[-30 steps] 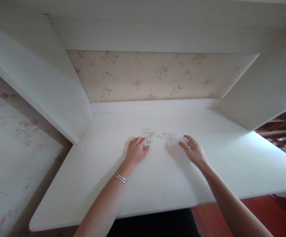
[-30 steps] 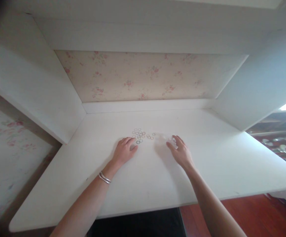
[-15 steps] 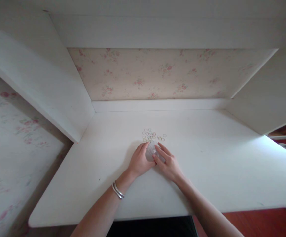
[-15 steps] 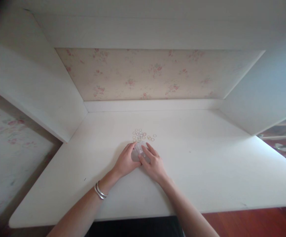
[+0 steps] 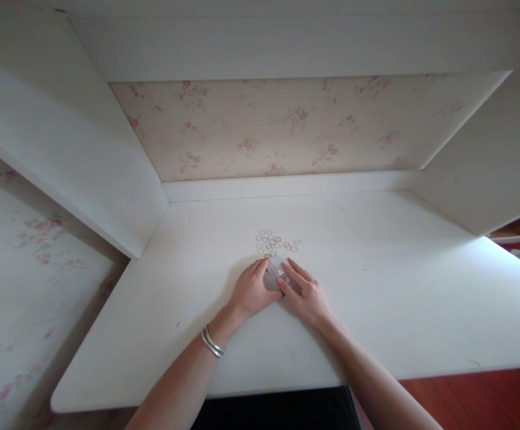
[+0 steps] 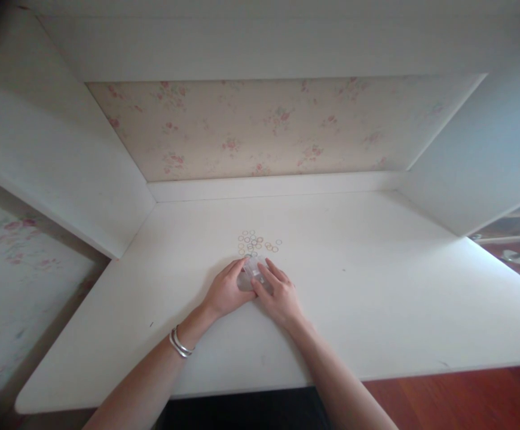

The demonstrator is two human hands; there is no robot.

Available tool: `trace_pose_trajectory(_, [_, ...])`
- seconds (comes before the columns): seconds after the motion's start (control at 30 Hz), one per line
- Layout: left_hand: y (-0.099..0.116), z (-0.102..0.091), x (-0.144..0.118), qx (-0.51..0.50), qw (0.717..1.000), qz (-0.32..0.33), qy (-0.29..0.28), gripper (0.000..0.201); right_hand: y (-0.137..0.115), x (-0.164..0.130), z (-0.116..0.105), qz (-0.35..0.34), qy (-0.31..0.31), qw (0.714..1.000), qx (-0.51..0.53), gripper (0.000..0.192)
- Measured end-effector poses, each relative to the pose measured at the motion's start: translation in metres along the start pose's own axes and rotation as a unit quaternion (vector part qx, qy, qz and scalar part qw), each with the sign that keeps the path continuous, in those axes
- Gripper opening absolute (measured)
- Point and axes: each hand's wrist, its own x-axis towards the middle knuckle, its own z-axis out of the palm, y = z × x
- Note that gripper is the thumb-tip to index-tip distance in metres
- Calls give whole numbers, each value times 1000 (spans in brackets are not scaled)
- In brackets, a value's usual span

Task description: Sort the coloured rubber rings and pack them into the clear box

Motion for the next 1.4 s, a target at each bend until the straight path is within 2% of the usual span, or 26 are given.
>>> trace_pose_trajectory(0.23, [-7, 5, -1, 13, 1000, 9, -11, 76, -1, -1, 1, -10, 13, 1000, -21, 46])
trace_pose_trajectory(0.3, [-9, 7, -1, 21, 999, 13, -24, 84, 2, 2, -6, -8, 40, 999, -32, 45])
trace_pose_trajectory(0.4, [-10, 7, -1, 19, 999, 12, -33, 89, 19, 11, -28, 22, 121, 990, -63, 44])
trace_pose_trajectory(0.53, [-11, 7, -1, 20, 999, 16, -28, 66, 65, 25, -72, 94, 204, 963, -148, 48])
trace_pose_trajectory(0.67, [-12, 7, 0, 34, 999, 33, -22, 48, 111, 33, -111, 158, 233, 936, -211, 52])
trace_pose_trajectory(0.8, [-11, 5, 1, 35, 999, 37, -19, 34, 140, 35, -130, 185, 200, 933, -235, 55])
trace_pose_trajectory(0.9, [-10, 4, 2, 32, 999, 42, -12, 23, 147, 35, -134, 201, 165, 932, -254, 55])
trace_pose_trajectory(0.97, [-10, 3, 2, 29, 999, 46, -5, 18, 144, 35, -133, 189, 157, 928, -279, 58])
trace_pose_trajectory(1.03, [-10, 2, 3, 32, 998, 46, 1, 15, 133, 33, -127, 157, 180, 922, -304, 60])
trace_pose_trajectory(1.1, [-11, 0, 4, 46, 998, 42, -1, 17, 115, 32, -115, 105, 227, 918, -307, 55])
trace_pose_trajectory(1.17, [-11, -3, 5, 65, 997, 33, -5, 21, 91, 31, -94, 38, 234, 933, -272, 45])
trace_pose_trajectory(1.27, [-12, -8, 6, 90, 996, 1, -6, 23, 50, 32, -53, -53, 102, 976, -187, 33])
trace_pose_trajectory(1.33, [-14, -11, 6, 102, 995, -17, -9, 23, 26, 36, -25, -80, 12, 984, -159, 29])
trace_pose_trajectory(1.4, [-16, -13, 7, 112, 993, -25, -15, 23, 7, 42, -3, -86, -39, 982, -166, 26])
